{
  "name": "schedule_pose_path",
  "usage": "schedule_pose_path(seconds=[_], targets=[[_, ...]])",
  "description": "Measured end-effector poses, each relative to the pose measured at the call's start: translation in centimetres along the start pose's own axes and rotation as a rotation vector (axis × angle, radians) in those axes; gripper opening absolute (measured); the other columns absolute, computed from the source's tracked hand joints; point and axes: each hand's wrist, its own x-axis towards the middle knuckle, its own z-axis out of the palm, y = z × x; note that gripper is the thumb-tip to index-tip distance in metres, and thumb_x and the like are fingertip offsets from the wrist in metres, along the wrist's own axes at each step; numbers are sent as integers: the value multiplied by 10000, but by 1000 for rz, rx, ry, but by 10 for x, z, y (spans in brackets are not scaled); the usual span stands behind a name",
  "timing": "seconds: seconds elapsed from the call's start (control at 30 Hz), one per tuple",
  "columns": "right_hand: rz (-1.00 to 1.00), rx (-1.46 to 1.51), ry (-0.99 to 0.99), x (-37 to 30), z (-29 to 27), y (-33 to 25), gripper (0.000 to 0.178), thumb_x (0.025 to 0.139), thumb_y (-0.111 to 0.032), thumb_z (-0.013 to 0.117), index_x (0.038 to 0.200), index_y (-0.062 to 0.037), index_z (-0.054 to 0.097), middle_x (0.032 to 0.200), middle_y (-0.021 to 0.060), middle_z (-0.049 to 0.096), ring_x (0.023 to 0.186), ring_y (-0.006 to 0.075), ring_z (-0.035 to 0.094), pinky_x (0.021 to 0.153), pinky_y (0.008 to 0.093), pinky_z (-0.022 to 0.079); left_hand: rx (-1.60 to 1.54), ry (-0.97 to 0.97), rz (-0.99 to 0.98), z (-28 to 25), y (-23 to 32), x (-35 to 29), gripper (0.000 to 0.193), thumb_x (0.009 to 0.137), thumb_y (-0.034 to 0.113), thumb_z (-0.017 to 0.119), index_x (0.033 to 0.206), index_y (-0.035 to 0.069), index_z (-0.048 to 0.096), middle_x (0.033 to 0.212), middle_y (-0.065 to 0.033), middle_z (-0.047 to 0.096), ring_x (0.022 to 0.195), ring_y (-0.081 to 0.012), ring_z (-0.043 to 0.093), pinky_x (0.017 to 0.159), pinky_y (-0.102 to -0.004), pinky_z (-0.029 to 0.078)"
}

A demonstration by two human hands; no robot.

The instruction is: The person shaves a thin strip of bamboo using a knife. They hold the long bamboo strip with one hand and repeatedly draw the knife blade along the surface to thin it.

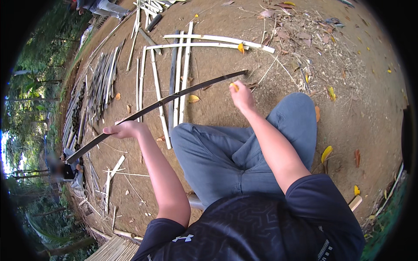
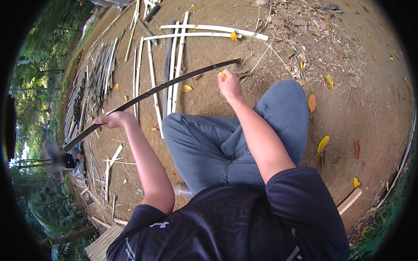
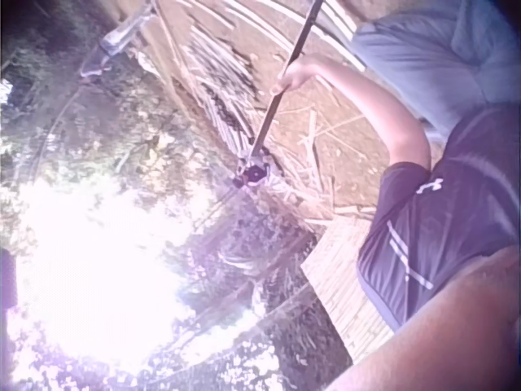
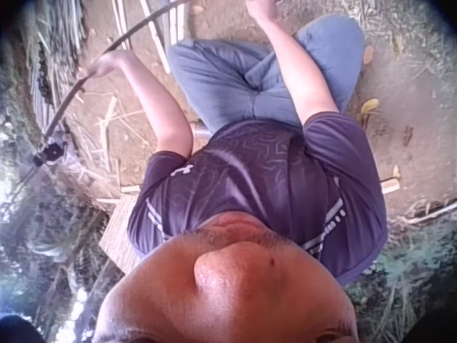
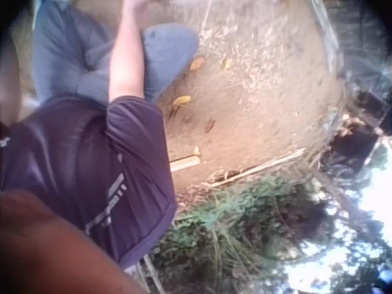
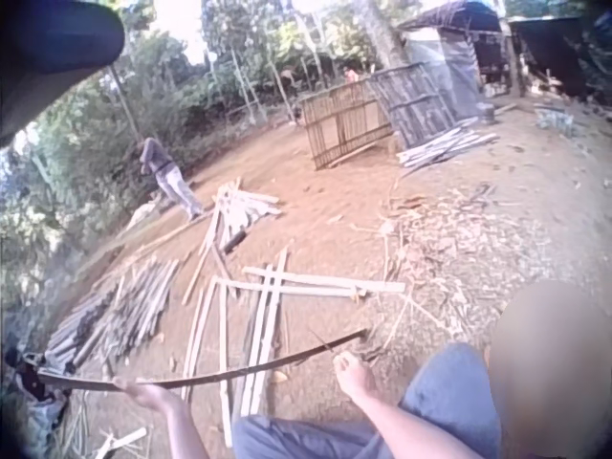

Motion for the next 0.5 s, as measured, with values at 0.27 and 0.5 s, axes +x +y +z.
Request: schedule_pose_path(seconds=[0.27, 0.5], targets=[[-68, -39, -10, 8, 9, 9, 270, 949, -378, 598, 1068, -137, 618, 981, 171, 707, 939, 415, 669, 783, 504, 528, 3, 14, -6, -4, -8, 7, 827, 998, 663, 218, 1579, 83, 117, 1621, -218, 132, 1483, -398, 199, 1233, -511, 237], [43, -108, 63, 15, 14, 18, 267, 954, -376, 587, 1134, -179, 601, 971, 168, 715, 924, 404, 686, 765, 507, 541, -2, 23, -15, -4, -9, 11, 790, 1020, 624, 240, 1579, 81, 114, 1626, -216, 112, 1504, -386, 131, 1239, -523, 187]])
